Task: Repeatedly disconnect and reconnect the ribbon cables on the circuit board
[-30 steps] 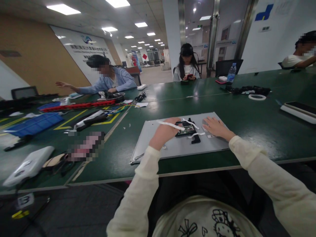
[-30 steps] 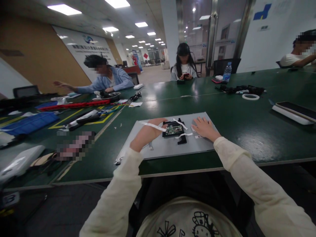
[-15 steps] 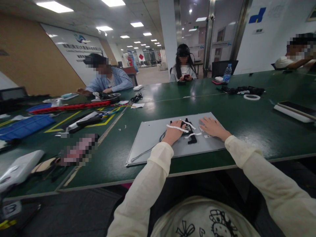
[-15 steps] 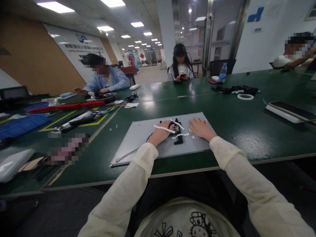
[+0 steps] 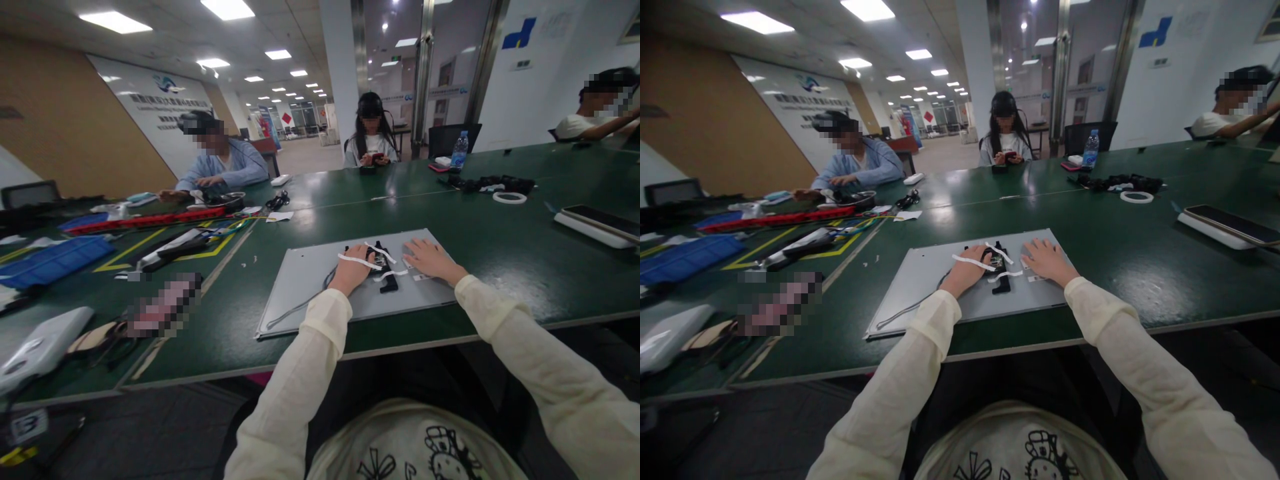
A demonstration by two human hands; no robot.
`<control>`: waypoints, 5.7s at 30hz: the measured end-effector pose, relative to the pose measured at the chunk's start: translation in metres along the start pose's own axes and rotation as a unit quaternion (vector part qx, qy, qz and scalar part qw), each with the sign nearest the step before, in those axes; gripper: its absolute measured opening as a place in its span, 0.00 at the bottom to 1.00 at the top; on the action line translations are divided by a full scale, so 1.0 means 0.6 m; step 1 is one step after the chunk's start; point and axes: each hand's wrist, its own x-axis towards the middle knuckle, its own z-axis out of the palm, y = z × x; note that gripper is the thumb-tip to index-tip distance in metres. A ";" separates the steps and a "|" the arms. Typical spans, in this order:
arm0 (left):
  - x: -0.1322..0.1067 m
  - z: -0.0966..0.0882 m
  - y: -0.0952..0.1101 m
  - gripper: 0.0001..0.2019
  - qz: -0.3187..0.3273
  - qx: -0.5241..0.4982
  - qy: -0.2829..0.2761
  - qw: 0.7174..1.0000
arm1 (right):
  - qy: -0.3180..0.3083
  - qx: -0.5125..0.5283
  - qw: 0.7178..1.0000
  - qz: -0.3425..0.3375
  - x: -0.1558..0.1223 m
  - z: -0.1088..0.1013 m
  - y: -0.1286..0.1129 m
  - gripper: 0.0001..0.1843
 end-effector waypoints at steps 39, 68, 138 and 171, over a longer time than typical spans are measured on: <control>0.044 0.016 0.005 0.12 0.018 0.012 -0.058 0.998 | 0.047 0.193 0.978 -0.070 0.051 -0.035 -0.048 0.16; 0.051 0.026 0.002 0.10 -0.003 -0.027 -0.066 0.997 | 0.032 0.529 0.848 0.016 0.050 -0.014 -0.079 0.06; 0.100 -0.014 -0.024 0.20 -0.262 -0.495 -0.040 0.828 | 0.134 0.702 0.692 -0.102 0.013 -0.068 -0.111 0.16; 0.118 0.037 -0.028 0.09 -0.064 -0.125 0.035 0.990 | 0.158 0.326 0.932 -0.026 0.047 0.000 -0.081 0.09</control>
